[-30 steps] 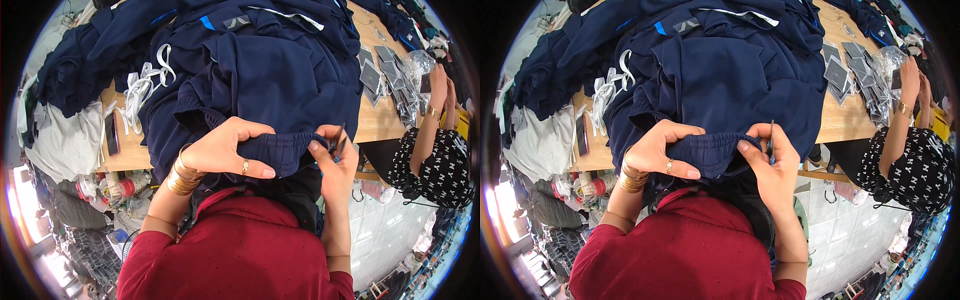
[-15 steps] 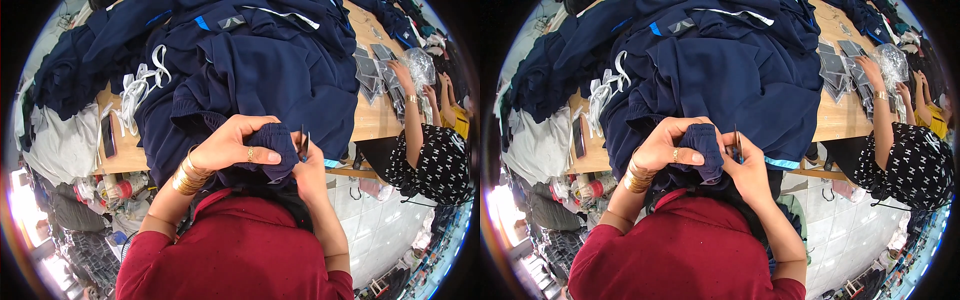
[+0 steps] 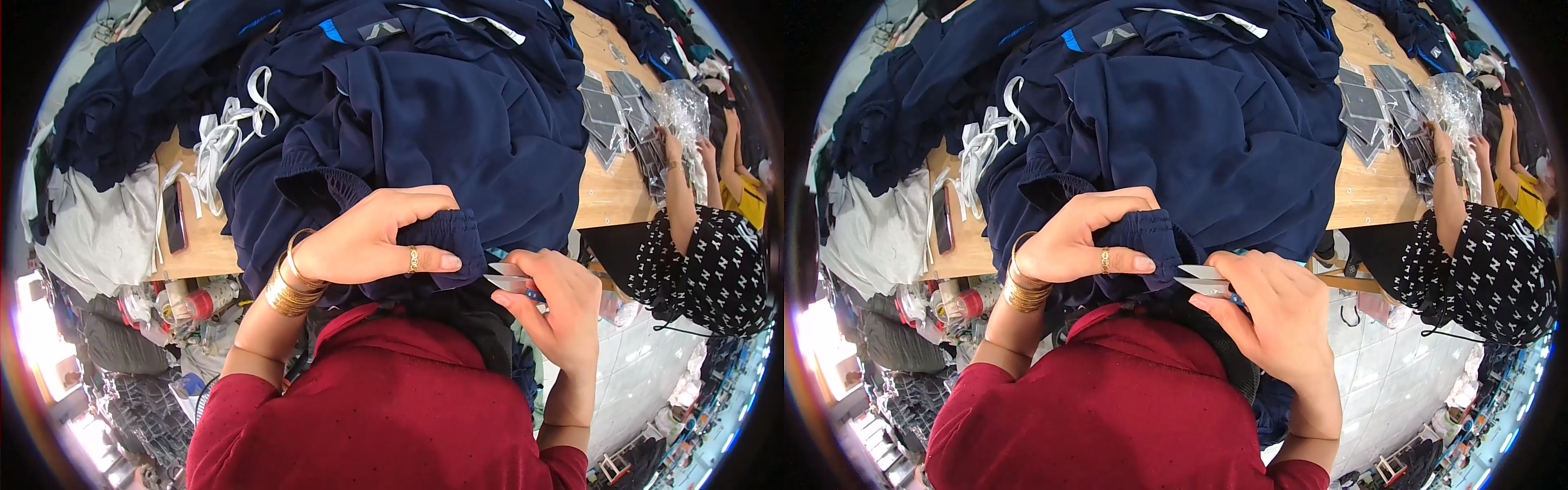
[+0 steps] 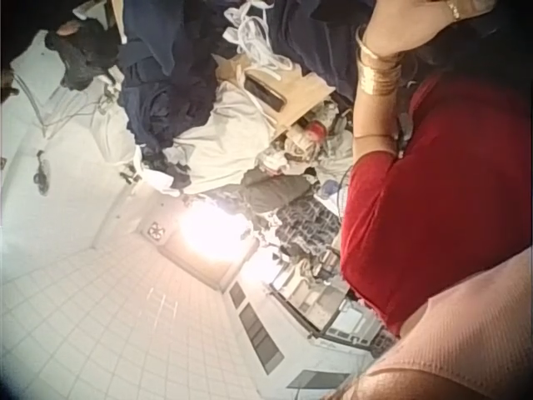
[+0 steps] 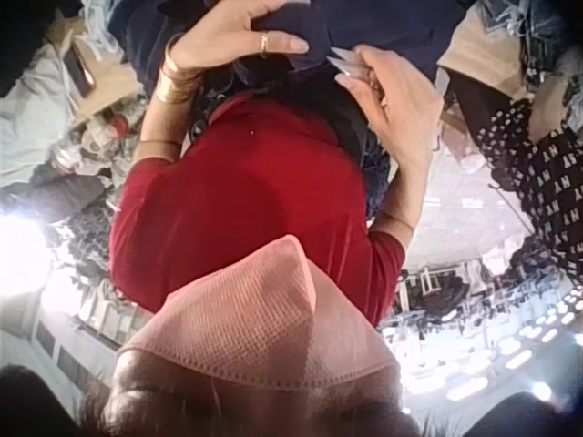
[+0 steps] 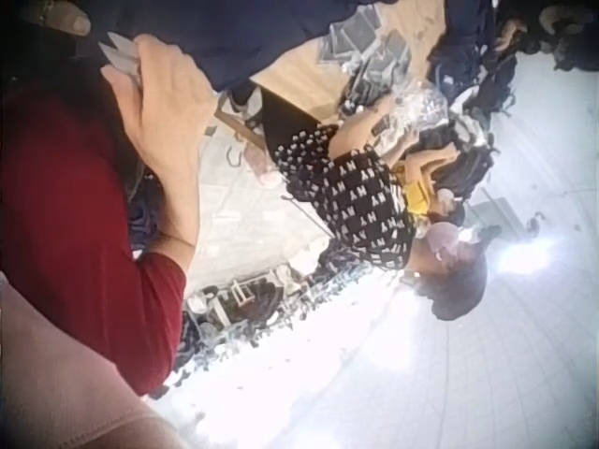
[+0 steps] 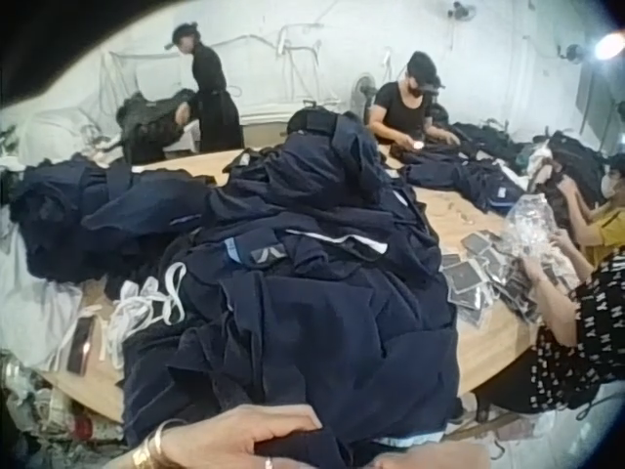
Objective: Trimming loose threads from athletic shorts using thread snips.
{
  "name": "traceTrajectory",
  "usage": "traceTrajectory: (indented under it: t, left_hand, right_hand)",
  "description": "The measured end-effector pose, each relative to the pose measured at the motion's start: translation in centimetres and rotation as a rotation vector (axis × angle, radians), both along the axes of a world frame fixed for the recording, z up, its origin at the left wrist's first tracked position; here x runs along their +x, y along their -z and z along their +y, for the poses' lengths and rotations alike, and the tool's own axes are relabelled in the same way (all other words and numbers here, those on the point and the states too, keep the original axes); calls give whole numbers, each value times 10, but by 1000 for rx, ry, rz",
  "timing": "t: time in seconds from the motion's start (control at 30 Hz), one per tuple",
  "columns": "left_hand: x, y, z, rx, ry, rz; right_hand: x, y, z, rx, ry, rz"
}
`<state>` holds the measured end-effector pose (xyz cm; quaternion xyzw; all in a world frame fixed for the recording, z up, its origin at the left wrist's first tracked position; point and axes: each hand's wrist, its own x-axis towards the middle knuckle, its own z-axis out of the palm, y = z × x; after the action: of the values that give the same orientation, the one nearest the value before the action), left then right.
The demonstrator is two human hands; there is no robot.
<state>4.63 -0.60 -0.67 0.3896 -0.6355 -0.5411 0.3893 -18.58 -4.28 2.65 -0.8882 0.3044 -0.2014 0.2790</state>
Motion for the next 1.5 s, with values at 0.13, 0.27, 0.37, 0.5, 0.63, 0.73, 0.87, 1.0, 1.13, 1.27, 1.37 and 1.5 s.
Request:
traceTrajectory:
  t: [0.13, 0.27, 0.37, 0.5, 0.63, 0.73, 0.87, 1.0, 1.13, 1.27, 1.37, 1.5]
  left_hand:
    - [0, 2, 0, -14, -7, 30]
    - [0, 4, 0, -3, -14, 26]
    - [0, 3, 0, 4, -2, 13]
    - [0, 4, -1, 12, 20, 32]
    - [0, 4, -1, 54, 11, 62]
    - [1, 3, 1, 75, 3, 57]
    - [1, 0, 0, 113, 14, 84]
    - [1, 4, 0, 103, -1, 78]
    - [1, 4, 0, 102, 31, 106]
    - [1, 3, 0, 114, 25, 77]
    - [1, 1, -1, 97, 57, 75]
    - [1, 0, -1, 100, 57, 64]
  right_hand:
    - [0, 3, 0, -33, -21, 23]
    - [2, 4, 1, -39, -18, 16]
    - [4, 3, 1, -46, -13, 6]
    - [5, 1, 0, -80, -29, 18]
    - [4, 3, 0, -136, -30, 21]
    - [3, 5, -2, -143, 37, 38]
    - [4, -1, -3, -92, 16, 10]
    - [6, -4, -3, -142, -42, 48]
    - [6, -8, -2, -192, -58, 85]
    - [6, -8, -3, -174, -58, 95]
    - [7, -6, -3, -140, -46, 47]
    - [9, -8, -4, -133, -67, 73]
